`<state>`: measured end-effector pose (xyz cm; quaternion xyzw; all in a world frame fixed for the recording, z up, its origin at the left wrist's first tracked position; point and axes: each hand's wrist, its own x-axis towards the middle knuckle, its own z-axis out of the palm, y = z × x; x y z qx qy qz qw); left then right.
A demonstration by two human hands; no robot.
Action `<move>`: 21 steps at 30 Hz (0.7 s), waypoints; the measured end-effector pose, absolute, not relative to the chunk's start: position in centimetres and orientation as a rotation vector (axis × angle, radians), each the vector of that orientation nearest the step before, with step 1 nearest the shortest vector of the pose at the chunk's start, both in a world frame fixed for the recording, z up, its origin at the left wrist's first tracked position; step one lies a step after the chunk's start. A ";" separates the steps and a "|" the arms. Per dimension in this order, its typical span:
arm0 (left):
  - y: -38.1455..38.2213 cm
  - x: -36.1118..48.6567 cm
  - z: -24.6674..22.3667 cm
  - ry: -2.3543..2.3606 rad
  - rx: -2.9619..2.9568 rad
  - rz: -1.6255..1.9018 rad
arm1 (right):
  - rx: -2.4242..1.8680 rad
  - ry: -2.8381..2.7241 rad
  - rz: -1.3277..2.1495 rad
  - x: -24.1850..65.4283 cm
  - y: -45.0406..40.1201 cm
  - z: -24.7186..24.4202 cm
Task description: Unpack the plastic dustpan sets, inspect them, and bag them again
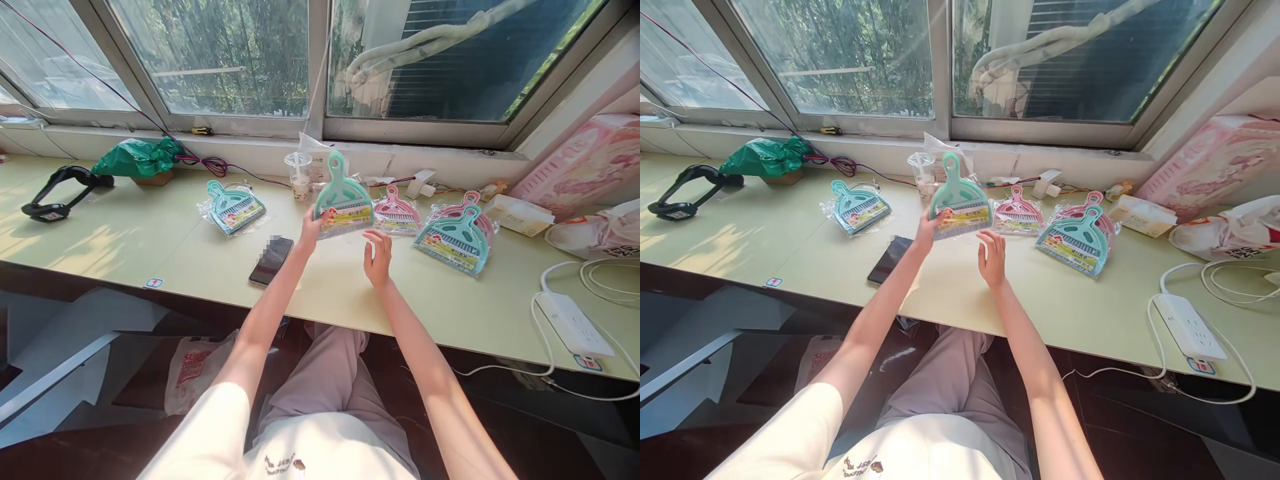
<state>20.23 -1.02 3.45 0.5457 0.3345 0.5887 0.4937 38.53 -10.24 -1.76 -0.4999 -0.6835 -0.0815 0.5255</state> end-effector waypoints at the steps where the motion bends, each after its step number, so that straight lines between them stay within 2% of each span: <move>1: -1.0 22.3 2.3 0.747 1.285 1.366 | -1.227 -1.610 -0.146 38.4 -10.0 -1.8; 4: -1.3 25.5 -0.1 0.666 1.118 1.255 | -1.373 -1.484 0.069 38.5 -9.0 -2.1; 8: -1.4 25.3 -1.2 0.621 0.958 1.218 | -1.466 -1.133 0.393 39.4 -7.8 -2.7; 16: -0.7 23.9 -1.5 0.576 0.854 1.096 | -1.237 -0.641 0.854 39.9 -7.2 -2.9; 21: -0.8 23.9 -1.4 0.496 0.920 0.957 | -1.157 -0.466 0.941 40.2 -6.9 -3.2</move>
